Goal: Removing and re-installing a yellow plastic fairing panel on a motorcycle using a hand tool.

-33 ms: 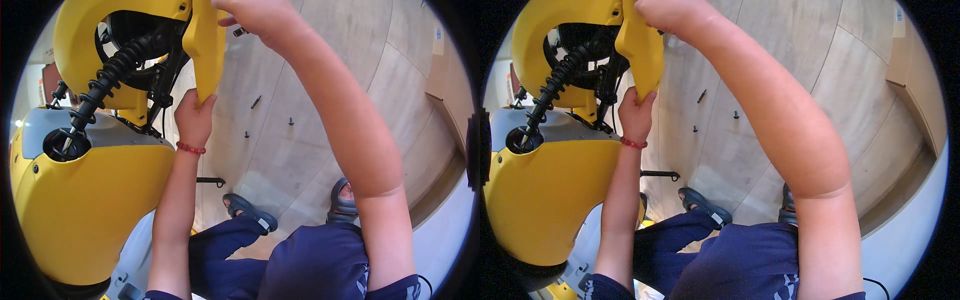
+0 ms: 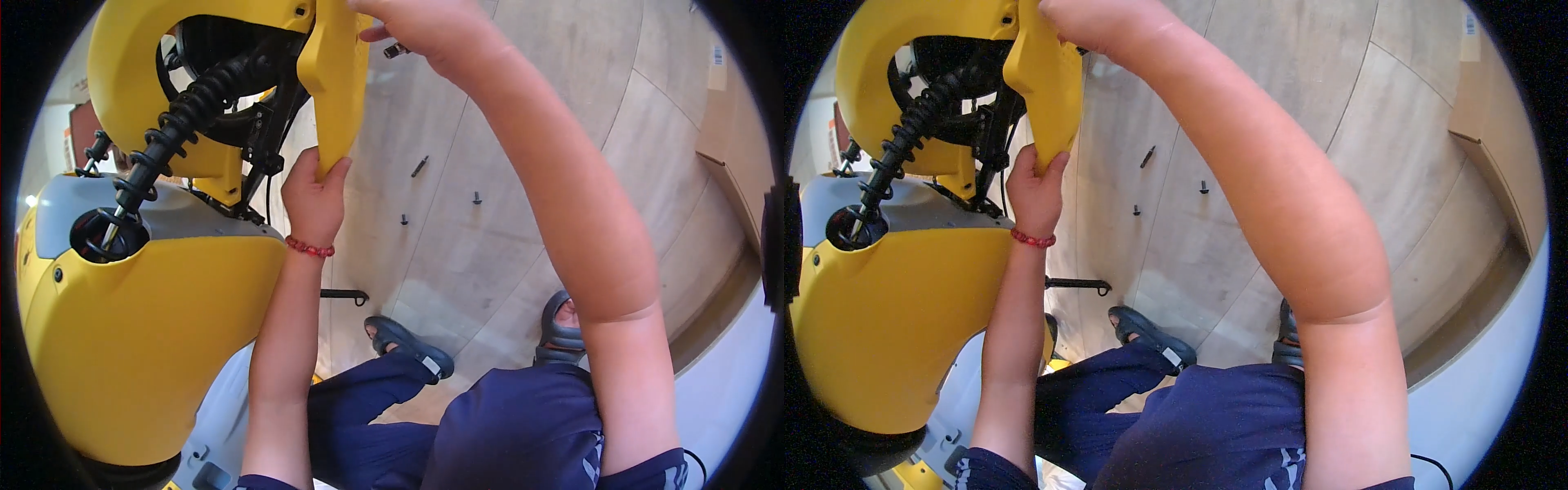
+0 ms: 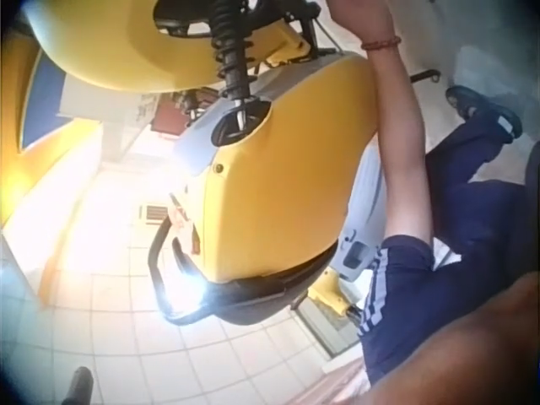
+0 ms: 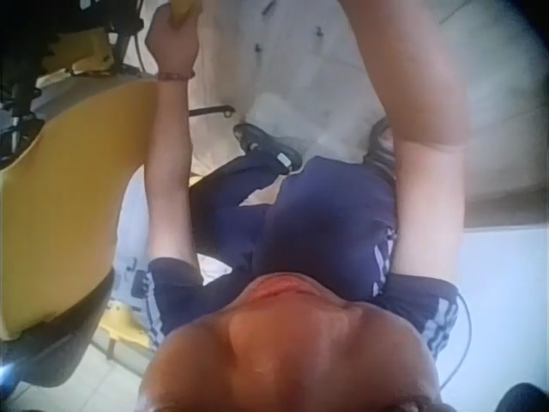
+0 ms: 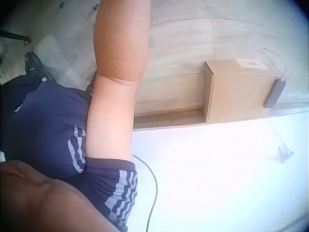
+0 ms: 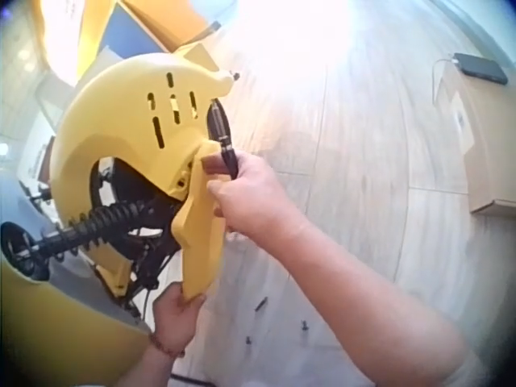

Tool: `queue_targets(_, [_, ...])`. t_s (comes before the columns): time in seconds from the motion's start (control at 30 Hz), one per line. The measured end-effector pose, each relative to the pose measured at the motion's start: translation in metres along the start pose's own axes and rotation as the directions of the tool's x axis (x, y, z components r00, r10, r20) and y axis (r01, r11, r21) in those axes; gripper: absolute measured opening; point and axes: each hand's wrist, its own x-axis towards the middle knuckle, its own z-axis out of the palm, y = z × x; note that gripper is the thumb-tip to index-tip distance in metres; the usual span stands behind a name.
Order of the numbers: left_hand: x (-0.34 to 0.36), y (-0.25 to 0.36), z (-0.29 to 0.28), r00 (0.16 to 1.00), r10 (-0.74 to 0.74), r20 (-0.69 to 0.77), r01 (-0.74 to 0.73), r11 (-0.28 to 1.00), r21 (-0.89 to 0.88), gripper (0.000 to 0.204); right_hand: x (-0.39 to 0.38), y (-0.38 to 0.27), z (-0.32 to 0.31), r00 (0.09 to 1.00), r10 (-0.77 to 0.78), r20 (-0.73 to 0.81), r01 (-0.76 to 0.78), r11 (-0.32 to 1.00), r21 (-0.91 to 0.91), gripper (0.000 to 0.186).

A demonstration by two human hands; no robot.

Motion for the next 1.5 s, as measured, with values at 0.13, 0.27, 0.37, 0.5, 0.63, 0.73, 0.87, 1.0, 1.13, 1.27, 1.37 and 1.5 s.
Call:
queue_targets(0.13, [-0.010, 0.009, -0.021, 0.990, 0.045, -0.137, -0.046, 0.999, -0.003, 0.028, -0.007, -0.002, -0.004, 0.997, -0.072, -0.005, 0.071, 0.995, -0.071, 0.033])
queue_targets(0.27, [-0.010, 0.003, -0.032, 0.993, 0.021, -0.117, -0.034, 0.993, -0.115, 0.028, -0.008, -0.011, 0.001, 0.996, 0.081, -0.040, -0.085, 0.991, -0.104, 0.034])
queue_targets(0.37, [-0.008, 0.002, -0.038, 0.995, 0.009, -0.103, -0.017, 0.997, -0.074, 0.027, -0.007, -0.006, -0.005, 0.999, -0.028, 0.029, 0.028, 0.999, -0.028, 0.035])
queue_targets(0.5, [-0.009, 0.007, -0.038, 0.995, 0.007, -0.097, -0.007, 1.000, 0.000, 0.027, -0.007, -0.005, -0.009, 0.996, -0.008, 0.083, 0.011, 0.999, -0.038, 0.037])
queue_targets(0.63, [-0.006, -0.001, -0.033, 0.995, -0.008, -0.104, -0.001, 0.996, -0.092, 0.027, -0.008, -0.010, -0.015, 0.992, 0.063, 0.105, -0.055, 0.995, -0.080, 0.038])
queue_targets(0.73, [-0.007, -0.006, -0.033, 0.994, -0.007, -0.106, -0.005, 0.994, -0.113, 0.027, -0.012, -0.022, -0.009, 0.985, 0.135, 0.111, -0.119, 0.983, -0.137, 0.037])
queue_targets(0.87, [-0.007, 0.004, -0.032, 0.993, -0.006, -0.115, -0.001, 0.998, -0.059, 0.027, -0.008, -0.001, -0.017, 0.995, 0.008, 0.102, -0.004, 0.999, -0.039, 0.036])
queue_targets(1.0, [-0.009, -0.006, -0.031, 0.992, 0.003, -0.128, -0.013, 0.997, -0.078, 0.027, -0.016, 0.002, -0.021, 0.999, -0.013, 0.046, 0.014, 1.000, -0.009, 0.035])
queue_targets(1.13, [-0.008, 0.005, -0.032, 0.995, 0.009, -0.102, -0.018, 0.996, -0.089, 0.028, -0.017, 0.017, -0.054, 0.997, 0.064, -0.041, -0.065, 0.997, -0.036, 0.032])
queue_targets(1.27, [-0.008, 0.009, -0.032, 0.992, -0.059, -0.112, 0.055, 0.998, -0.043, 0.027, -0.028, 0.028, -0.073, 0.976, 0.151, -0.154, -0.150, 0.989, 0.019, 0.026])
queue_targets(1.37, [-0.009, 0.005, -0.027, 0.992, -0.055, -0.114, 0.042, 0.993, -0.106, 0.028, -0.033, 0.038, -0.079, 0.959, 0.198, -0.203, -0.193, 0.980, 0.045, 0.027])
queue_targets(1.5, [-0.011, 0.002, -0.028, 0.991, -0.059, -0.118, 0.037, 0.983, -0.179, 0.029, -0.040, 0.042, -0.071, 0.952, 0.212, -0.220, -0.223, 0.975, -0.022, 0.028])
